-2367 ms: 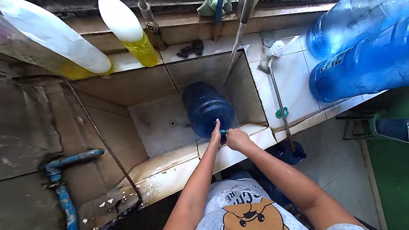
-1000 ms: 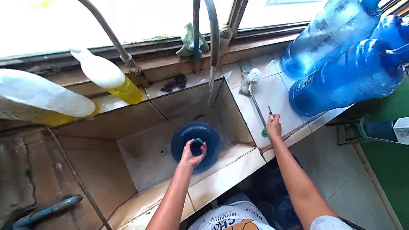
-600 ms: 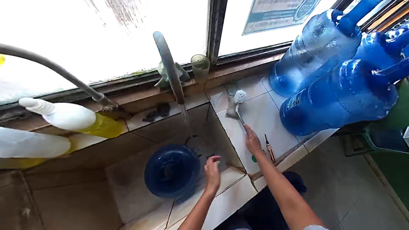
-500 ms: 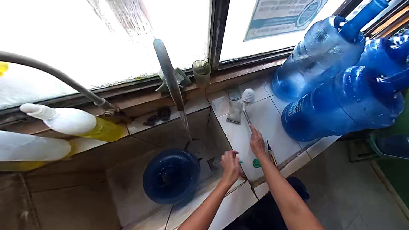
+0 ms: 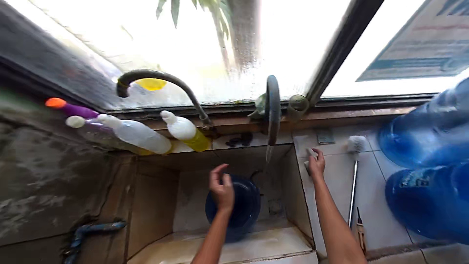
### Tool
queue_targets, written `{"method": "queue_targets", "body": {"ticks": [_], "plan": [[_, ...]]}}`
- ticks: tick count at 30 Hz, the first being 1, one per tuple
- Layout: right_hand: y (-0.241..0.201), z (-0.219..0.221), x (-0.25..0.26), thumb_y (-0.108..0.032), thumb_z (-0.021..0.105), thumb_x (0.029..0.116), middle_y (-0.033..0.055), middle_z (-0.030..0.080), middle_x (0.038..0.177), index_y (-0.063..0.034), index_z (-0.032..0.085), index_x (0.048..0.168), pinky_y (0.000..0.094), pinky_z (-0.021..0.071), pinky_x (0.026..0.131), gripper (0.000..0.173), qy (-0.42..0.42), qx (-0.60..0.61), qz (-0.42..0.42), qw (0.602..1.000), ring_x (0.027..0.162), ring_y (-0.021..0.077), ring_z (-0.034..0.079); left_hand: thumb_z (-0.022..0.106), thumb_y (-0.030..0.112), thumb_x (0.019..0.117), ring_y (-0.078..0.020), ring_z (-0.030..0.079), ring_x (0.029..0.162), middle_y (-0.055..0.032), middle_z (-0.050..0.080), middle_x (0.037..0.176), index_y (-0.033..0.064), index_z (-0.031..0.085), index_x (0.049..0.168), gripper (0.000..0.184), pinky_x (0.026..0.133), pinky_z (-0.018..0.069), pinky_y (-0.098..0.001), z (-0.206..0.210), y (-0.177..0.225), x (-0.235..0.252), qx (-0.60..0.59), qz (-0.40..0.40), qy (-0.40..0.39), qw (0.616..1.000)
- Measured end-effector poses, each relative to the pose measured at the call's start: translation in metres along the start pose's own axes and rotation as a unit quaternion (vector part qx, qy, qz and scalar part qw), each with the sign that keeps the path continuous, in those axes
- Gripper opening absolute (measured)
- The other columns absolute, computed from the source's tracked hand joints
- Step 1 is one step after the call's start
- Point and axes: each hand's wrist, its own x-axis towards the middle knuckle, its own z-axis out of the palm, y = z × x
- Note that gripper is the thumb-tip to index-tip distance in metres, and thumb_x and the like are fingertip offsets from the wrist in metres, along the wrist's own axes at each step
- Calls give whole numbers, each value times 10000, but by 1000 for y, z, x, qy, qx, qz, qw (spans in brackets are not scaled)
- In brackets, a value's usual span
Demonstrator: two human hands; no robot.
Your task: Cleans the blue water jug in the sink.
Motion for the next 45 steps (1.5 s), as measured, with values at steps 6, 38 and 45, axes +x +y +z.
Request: {"method": "queue_targets", "body": {"ticks": [6, 38, 45], "plan": [[-21, 80, -101, -572, 263, 1072, 214, 678, 1216, -53, 457, 1419, 438, 620, 855, 654, -261, 627, 237, 694, 1051, 326, 709, 590, -75, 864, -333, 430, 1376, -338, 406, 1479, -164, 271, 1465, 686, 1123, 392, -377, -85, -83, 133, -41, -49, 350, 934], [-104, 152, -254, -763, 210, 993, 244, 593, 1357, -40, 477, 1447, 541, 564, 950, 895, -292, 519, 284, 752, 1206, 375, 621, 552, -136, 933, -399, 659, 1019, -192, 695, 1040, 111, 702, 1226, 411, 1053, 369, -632, -178, 3, 144, 535, 254, -264, 761], [-106, 147, -265, 128, 416, 926, 208, 604, 1148, 30, 459, 1291, 419, 616, 861, 381, -249, 375, 306, 839, 983, 289, 683, 577, -134, 924, -400, 655, 1049, -186, 705, 1050, 106, 706, 1209, 394, 1041, 358, -639, -159, 4, 127, 491, 237, -324, 773]]}}
